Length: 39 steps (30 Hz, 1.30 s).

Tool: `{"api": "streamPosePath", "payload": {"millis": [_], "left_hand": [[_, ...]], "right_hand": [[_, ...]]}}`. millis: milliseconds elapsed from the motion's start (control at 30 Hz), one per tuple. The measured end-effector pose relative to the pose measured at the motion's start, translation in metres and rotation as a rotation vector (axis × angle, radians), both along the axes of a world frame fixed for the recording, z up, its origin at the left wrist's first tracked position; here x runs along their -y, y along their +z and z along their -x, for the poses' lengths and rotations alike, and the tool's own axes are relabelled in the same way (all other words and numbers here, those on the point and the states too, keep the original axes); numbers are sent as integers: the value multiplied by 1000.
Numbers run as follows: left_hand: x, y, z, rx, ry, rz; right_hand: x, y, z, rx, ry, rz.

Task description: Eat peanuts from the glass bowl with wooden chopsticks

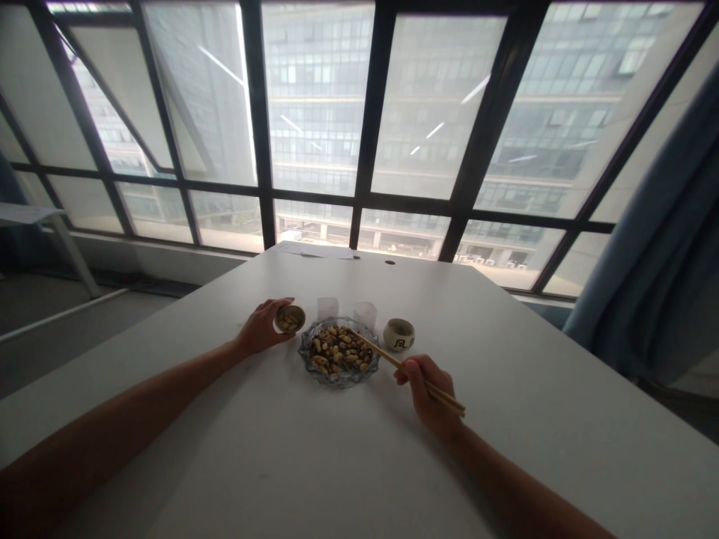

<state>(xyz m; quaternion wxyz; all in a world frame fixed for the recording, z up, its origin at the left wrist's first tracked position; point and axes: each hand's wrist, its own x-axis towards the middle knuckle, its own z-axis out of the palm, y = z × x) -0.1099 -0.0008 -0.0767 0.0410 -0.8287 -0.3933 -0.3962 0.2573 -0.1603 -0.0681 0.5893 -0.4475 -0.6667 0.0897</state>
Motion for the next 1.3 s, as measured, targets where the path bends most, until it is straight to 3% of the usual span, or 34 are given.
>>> {"api": "streamPosePath", "payload": {"millis": [200, 1300], "left_hand": [[3, 3, -1, 8, 10, 75], [2, 2, -1, 13, 40, 79]], "right_hand": [[2, 2, 1, -6, -3, 20], [3, 3, 2, 39, -43, -18]]}}
